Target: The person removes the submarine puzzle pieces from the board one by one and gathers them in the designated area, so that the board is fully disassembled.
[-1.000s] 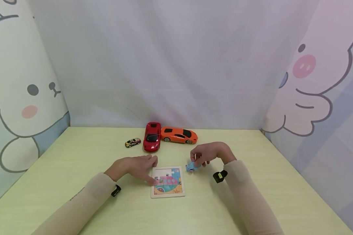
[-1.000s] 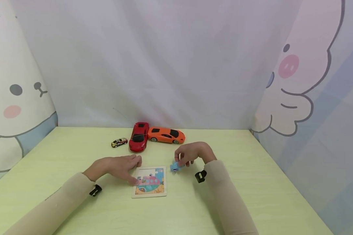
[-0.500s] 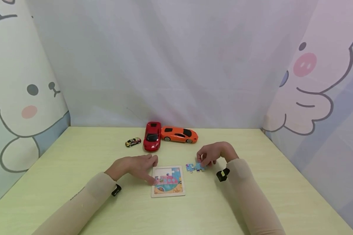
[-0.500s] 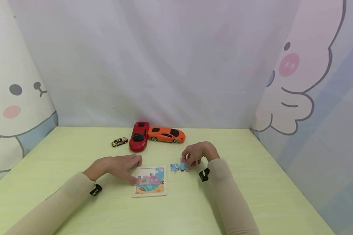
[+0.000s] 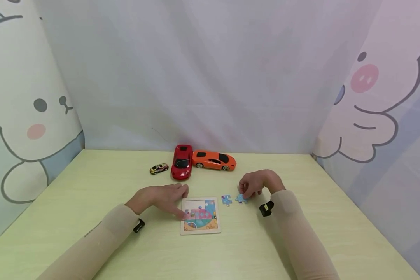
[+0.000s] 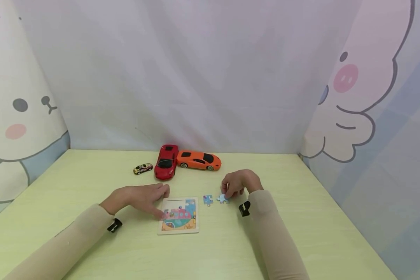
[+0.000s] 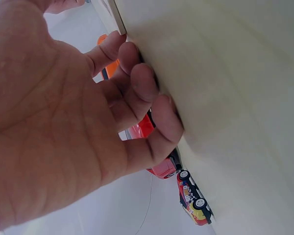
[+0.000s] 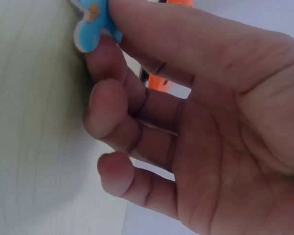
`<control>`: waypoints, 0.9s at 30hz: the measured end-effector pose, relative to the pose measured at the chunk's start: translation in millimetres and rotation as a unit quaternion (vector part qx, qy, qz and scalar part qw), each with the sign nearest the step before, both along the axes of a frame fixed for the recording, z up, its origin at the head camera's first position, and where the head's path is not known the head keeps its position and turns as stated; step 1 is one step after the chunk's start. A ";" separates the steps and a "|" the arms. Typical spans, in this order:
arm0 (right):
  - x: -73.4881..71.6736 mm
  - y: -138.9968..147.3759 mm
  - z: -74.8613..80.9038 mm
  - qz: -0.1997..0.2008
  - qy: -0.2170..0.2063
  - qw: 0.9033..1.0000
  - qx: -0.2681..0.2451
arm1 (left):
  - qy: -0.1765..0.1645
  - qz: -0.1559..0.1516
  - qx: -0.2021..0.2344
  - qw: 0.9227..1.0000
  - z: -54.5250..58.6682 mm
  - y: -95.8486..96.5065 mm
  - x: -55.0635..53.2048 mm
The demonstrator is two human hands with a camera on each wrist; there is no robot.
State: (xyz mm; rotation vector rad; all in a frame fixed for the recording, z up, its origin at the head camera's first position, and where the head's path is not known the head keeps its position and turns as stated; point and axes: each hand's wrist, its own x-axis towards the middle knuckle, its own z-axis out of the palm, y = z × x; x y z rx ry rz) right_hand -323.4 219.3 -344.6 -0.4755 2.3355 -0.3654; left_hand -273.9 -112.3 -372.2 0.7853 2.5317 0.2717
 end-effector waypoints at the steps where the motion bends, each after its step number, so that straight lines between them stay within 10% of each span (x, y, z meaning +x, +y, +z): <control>1: 0.0 0.5 0.1 -0.005 0.002 1.000 0.003 | 0.000 -0.001 0.000 1.000 0.2 0.0 0.0; 27: 0.7 -5.5 3.3 -0.005 0.049 0.999 0.003 | -0.002 0.000 0.010 1.000 -0.2 0.0 0.2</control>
